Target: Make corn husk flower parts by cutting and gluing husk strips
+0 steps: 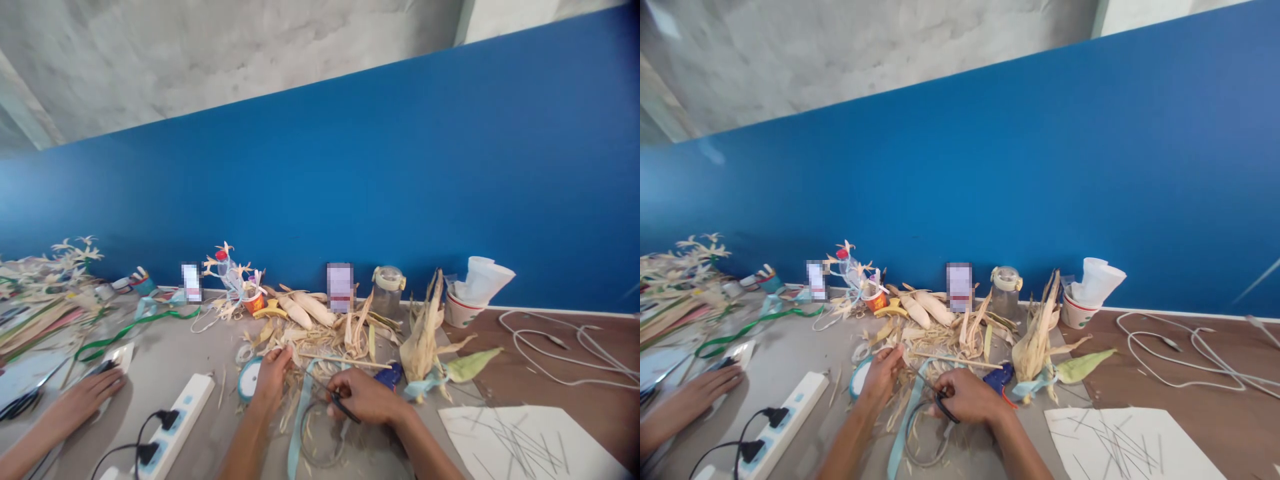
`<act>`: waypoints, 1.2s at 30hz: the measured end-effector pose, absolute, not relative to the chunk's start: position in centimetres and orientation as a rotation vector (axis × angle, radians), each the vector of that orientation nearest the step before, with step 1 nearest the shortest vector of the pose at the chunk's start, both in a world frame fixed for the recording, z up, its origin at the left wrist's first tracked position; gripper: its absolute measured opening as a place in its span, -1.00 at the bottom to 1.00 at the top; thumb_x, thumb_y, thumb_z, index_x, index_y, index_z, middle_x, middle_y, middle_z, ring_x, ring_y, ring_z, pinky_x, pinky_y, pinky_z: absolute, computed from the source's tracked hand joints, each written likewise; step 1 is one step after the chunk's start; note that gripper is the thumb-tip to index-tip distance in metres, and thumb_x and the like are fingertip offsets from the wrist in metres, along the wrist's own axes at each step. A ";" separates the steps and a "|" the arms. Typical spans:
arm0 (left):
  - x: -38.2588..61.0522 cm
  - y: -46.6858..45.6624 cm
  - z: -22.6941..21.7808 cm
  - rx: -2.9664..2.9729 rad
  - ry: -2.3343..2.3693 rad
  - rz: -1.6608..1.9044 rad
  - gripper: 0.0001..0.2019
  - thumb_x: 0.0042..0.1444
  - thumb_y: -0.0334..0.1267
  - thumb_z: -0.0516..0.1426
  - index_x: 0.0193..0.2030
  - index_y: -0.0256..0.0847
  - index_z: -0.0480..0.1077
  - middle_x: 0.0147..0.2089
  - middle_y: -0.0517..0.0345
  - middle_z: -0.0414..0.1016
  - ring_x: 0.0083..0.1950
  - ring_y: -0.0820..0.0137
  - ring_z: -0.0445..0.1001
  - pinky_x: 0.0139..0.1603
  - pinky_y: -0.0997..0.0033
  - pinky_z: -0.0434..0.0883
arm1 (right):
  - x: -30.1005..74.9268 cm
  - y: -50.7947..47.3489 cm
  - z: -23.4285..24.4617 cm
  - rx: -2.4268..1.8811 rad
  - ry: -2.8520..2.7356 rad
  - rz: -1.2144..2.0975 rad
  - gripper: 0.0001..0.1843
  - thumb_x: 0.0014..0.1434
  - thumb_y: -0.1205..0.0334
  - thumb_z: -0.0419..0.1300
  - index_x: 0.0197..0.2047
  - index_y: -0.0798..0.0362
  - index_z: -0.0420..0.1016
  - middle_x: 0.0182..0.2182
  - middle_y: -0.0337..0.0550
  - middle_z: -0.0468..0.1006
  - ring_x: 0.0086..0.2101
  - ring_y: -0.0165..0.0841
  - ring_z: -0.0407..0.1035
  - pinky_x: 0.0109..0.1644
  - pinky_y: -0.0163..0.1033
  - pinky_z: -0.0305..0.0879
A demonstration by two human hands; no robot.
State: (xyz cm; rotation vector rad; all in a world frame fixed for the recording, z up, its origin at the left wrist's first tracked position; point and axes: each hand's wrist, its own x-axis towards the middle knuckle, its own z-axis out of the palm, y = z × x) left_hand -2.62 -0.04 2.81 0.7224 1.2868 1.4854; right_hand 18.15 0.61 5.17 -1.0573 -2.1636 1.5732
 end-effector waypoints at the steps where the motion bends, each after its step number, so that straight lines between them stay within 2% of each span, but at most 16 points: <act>1: -2.6 -0.1 2.9 0.722 1.288 1.481 -0.54 -0.28 0.04 0.36 -0.69 -0.19 0.20 -0.72 0.38 0.08 -0.63 0.57 0.03 -0.57 0.48 0.05 | 18.2 0.6 5.2 -1.068 -2.161 1.578 -0.85 -0.12 0.23 0.24 -0.43 0.09 0.55 -0.64 -0.37 0.26 -0.56 -0.49 0.09 -0.52 -0.38 -0.09; 6: -2.4 -0.2 3.2 0.719 1.290 1.450 -0.54 -0.30 0.05 0.35 -0.70 -0.21 0.23 -0.73 0.38 0.12 -0.65 0.58 0.07 -0.59 0.51 0.06 | 18.2 0.6 5.3 -1.095 -2.161 1.576 -0.84 -0.12 0.23 0.24 -0.41 0.08 0.57 -0.62 -0.34 0.33 -0.54 -0.47 0.13 -0.50 -0.39 -0.06; 9: -2.4 -0.2 3.1 0.714 1.289 1.439 -0.56 -0.29 0.02 0.35 -0.70 -0.22 0.24 -0.73 0.39 0.12 -0.65 0.58 0.08 -0.59 0.52 0.06 | 18.1 0.6 5.0 -1.070 -2.168 1.567 -0.84 -0.12 0.24 0.24 -0.41 0.09 0.56 -0.63 -0.35 0.30 -0.56 -0.49 0.11 -0.51 -0.39 -0.08; 16: -2.7 -0.1 2.6 0.731 1.279 1.432 -0.62 -0.26 0.00 0.34 -0.64 -0.25 0.34 -0.68 0.29 0.29 -0.59 0.51 0.25 -0.50 0.49 0.18 | 18.2 0.7 4.9 -1.012 -2.145 1.627 -0.88 -0.11 0.26 0.22 -0.45 0.10 0.53 -0.66 -0.38 0.25 -0.59 -0.51 0.09 -0.55 -0.40 -0.11; 21: -2.7 0.0 2.5 0.734 1.282 1.436 -0.61 -0.29 0.01 0.35 -0.61 -0.26 0.36 -0.66 0.29 0.30 -0.58 0.49 0.28 -0.47 0.47 0.22 | 18.2 0.6 5.1 -1.029 -2.157 1.636 -0.89 -0.12 0.28 0.21 -0.46 0.10 0.53 -0.67 -0.38 0.25 -0.59 -0.51 0.08 -0.55 -0.40 -0.11; 31: -2.5 -0.1 2.9 0.730 1.345 1.450 -0.60 -0.35 0.01 0.37 -0.61 -0.24 0.33 -0.65 0.29 0.31 -0.58 0.50 0.28 -0.50 0.50 0.20 | 18.2 0.5 5.2 -1.037 -2.097 1.702 -0.87 -0.12 0.27 0.19 -0.44 0.08 0.53 -0.67 -0.38 0.29 -0.59 -0.49 0.12 -0.52 -0.39 -0.05; 36: -2.5 -0.1 2.9 0.749 1.334 1.448 -0.59 -0.31 0.01 0.35 -0.64 -0.23 0.29 -0.69 0.35 0.23 -0.62 0.55 0.18 -0.55 0.52 0.13 | 18.2 0.5 5.0 -1.006 -2.090 1.723 -0.91 -0.11 0.27 0.19 -0.49 0.09 0.49 -0.68 -0.39 0.25 -0.60 -0.50 0.11 -0.53 -0.40 -0.08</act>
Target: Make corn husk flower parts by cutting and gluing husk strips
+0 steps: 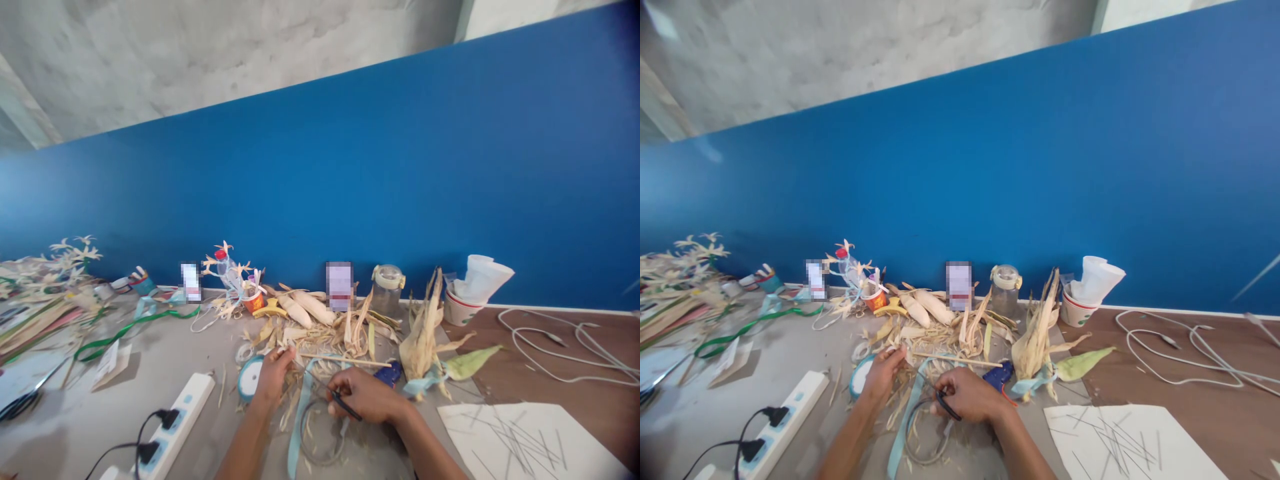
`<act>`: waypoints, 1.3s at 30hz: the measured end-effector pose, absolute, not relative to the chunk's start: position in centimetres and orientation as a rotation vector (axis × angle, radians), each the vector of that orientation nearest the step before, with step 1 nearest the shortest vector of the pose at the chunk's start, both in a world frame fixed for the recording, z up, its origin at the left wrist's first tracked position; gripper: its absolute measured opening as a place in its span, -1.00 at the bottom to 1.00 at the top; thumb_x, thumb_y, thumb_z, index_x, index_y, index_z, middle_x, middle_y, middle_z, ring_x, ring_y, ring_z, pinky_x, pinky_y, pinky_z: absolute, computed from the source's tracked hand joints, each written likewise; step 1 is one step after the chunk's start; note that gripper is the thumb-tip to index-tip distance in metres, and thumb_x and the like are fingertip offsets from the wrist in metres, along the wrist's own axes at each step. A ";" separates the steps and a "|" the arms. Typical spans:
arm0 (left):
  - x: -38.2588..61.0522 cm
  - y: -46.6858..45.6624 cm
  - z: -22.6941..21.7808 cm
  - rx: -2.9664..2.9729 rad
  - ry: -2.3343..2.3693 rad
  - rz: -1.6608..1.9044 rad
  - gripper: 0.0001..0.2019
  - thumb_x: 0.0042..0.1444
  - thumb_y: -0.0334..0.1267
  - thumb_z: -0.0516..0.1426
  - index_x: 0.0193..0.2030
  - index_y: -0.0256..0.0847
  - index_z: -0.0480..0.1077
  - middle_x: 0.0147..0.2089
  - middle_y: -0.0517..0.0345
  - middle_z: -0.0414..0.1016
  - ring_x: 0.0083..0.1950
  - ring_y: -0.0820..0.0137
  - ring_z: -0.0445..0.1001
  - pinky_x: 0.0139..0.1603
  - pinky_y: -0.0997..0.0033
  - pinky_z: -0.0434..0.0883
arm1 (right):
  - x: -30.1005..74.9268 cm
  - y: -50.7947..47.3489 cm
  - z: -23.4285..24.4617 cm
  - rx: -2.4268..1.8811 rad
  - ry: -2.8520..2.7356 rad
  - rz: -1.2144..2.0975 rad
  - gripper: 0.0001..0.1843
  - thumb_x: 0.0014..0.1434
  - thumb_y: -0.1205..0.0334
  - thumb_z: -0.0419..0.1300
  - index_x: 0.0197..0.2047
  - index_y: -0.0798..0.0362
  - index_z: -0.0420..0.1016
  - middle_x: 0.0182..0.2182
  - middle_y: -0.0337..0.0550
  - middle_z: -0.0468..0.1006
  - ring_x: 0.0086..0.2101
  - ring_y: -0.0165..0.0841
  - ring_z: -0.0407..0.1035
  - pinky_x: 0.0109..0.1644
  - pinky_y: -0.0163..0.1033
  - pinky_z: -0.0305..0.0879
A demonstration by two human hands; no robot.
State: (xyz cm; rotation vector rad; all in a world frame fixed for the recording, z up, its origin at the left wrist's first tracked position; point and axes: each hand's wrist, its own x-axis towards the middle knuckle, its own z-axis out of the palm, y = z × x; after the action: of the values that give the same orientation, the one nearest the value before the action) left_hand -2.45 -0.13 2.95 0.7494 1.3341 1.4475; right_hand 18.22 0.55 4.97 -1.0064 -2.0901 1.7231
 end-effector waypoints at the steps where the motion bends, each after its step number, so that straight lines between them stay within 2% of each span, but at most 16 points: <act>1: -2.5 -0.1 2.9 0.754 1.335 1.451 -0.60 -0.31 0.01 0.35 -0.64 -0.23 0.30 -0.69 0.34 0.24 -0.61 0.54 0.19 -0.54 0.52 0.14 | 18.2 0.6 5.0 -0.997 -2.091 1.727 -0.92 -0.11 0.27 0.19 -0.51 0.09 0.48 -0.69 -0.39 0.24 -0.60 -0.51 0.10 -0.54 -0.40 -0.09; 6: -2.6 0.0 2.6 0.731 1.375 1.445 -0.62 -0.36 -0.01 0.37 -0.59 -0.24 0.36 -0.63 0.27 0.35 -0.55 0.47 0.32 -0.47 0.48 0.23 | 18.2 0.6 4.9 -0.990 -2.087 1.741 -0.93 -0.11 0.28 0.19 -0.53 0.09 0.46 -0.70 -0.39 0.26 -0.61 -0.51 0.11 -0.54 -0.40 -0.07; 13: -2.8 0.2 2.1 0.757 1.357 1.451 -0.63 -0.32 -0.01 0.35 -0.60 -0.23 0.34 -0.63 0.28 0.35 -0.57 0.48 0.29 -0.49 0.48 0.20 | 18.3 0.7 4.7 -0.977 -2.091 1.733 -0.93 -0.10 0.30 0.18 -0.51 0.09 0.49 -0.68 -0.38 0.28 -0.60 -0.50 0.11 -0.52 -0.39 -0.06; 21: -2.6 0.0 2.7 0.712 1.316 1.484 -0.62 -0.29 -0.04 0.35 -0.65 -0.19 0.26 -0.72 0.40 0.16 -0.63 0.55 0.15 -0.50 0.49 0.19 | 18.6 0.8 5.1 -0.986 -2.138 1.716 -0.89 -0.14 0.26 0.28 -0.46 0.09 0.52 -0.66 -0.39 0.27 -0.60 -0.52 0.08 -0.56 -0.41 -0.10; 27: -2.9 0.2 2.1 0.696 1.287 1.536 -0.58 -0.25 0.00 0.35 -0.64 -0.16 0.21 -0.71 0.42 0.09 -0.62 0.54 0.09 -0.47 0.46 0.21 | 19.3 1.0 5.5 -0.901 -1.938 1.940 -0.77 -0.15 0.18 0.29 -0.37 0.10 0.51 -0.65 -0.38 0.31 -0.62 -0.52 0.10 -0.54 -0.41 -0.02; 29: -2.8 0.1 2.2 0.698 1.271 1.545 -0.57 -0.25 0.01 0.36 -0.63 -0.16 0.21 -0.70 0.42 0.09 -0.62 0.55 0.09 -0.48 0.46 0.21 | 19.2 1.1 5.4 -0.911 -1.849 1.866 -0.77 -0.13 0.19 0.26 -0.35 0.10 0.49 -0.65 -0.39 0.28 -0.61 -0.52 0.07 -0.53 -0.41 -0.02; 34: -2.6 0.0 2.4 0.701 1.286 1.531 -0.55 -0.25 0.05 0.34 -0.61 -0.19 0.21 -0.64 0.39 0.18 -0.57 0.54 0.18 -0.47 0.49 0.21 | 18.3 1.0 4.9 -1.007 -1.991 1.550 -0.91 -0.11 0.27 0.23 -0.46 0.11 0.45 -0.64 -0.41 0.16 -0.57 -0.52 0.02 -0.53 -0.40 -0.11; 39: -3.0 0.0 1.7 0.757 1.293 1.500 -0.58 -0.20 0.05 0.32 -0.58 -0.20 0.24 -0.61 0.35 0.23 -0.54 0.52 0.22 -0.44 0.48 0.23 | 17.5 0.7 4.7 -1.034 -2.061 1.458 -0.87 -0.09 0.25 0.24 -0.53 0.09 0.37 -0.63 -0.40 0.13 -0.55 -0.51 0.01 -0.51 -0.39 -0.11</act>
State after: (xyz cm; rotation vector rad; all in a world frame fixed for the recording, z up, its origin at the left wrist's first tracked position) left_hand -2.98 0.04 1.70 0.7565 1.2933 1.4997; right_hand 17.55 0.67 4.73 -1.0344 -2.0613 1.4581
